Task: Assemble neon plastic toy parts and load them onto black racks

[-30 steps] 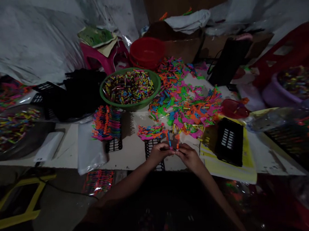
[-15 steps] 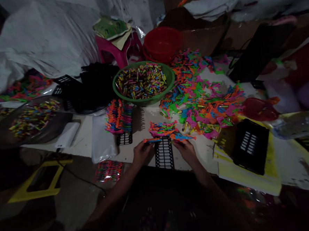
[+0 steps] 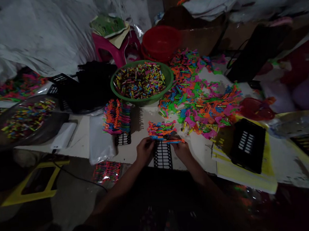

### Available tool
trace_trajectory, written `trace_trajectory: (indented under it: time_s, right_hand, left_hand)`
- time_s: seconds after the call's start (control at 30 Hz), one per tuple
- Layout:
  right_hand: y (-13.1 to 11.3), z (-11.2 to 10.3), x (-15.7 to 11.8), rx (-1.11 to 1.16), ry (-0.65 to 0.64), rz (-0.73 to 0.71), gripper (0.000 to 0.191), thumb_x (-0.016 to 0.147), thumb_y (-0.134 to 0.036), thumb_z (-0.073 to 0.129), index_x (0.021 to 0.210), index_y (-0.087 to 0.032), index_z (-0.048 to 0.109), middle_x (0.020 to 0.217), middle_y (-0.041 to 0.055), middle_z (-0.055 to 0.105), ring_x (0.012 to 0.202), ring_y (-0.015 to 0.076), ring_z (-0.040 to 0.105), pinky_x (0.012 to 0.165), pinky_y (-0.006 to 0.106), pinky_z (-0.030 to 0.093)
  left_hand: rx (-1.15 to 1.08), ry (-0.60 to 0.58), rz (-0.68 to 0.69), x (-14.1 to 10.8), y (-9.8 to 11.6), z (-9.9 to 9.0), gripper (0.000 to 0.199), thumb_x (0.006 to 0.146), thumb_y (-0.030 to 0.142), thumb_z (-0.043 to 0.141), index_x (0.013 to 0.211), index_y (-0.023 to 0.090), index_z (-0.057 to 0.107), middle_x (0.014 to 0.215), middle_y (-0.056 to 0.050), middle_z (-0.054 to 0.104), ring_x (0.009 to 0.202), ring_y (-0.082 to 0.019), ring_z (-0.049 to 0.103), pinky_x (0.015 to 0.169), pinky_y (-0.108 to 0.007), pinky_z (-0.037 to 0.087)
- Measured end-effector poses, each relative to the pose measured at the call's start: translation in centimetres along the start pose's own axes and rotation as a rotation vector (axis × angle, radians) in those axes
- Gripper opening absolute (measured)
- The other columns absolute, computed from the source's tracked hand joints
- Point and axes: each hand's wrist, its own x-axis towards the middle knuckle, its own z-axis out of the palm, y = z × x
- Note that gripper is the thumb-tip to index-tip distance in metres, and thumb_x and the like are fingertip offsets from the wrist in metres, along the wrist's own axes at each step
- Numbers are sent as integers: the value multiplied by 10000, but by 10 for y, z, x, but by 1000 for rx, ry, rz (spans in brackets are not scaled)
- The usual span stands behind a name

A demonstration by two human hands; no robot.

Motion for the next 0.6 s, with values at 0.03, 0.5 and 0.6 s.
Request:
trace_trajectory:
  time_s: [0.03,0.5,0.6]
  right_hand:
    - [1,2,-1,-21,12,6,208,790,-233,477,884,-210,662,912,51,697,868,189,635,810,307,484]
    - [-16,1,8,-202,-39,112,221,803,-318,467,873,-179,624,797,66,676,740,190,626,714,288,475]
    - [-19,0,10,-188,-44,105,223,798,-332,481,874,-180,626,813,64,671,729,184,620,707,282,470]
  left_hand:
    - [0,7,-10,0,0,0,163,728,294,613,830,167,605,792,-26,657,718,-136,639,696,-259,522]
    - [123,11,44,1,-7,1,176,749,311,588,847,164,593,808,-35,634,759,-138,615,722,-269,513]
    - [171,21,65,1,-7,0,164,756,319,583,810,165,597,780,-32,629,747,-139,611,700,-261,510]
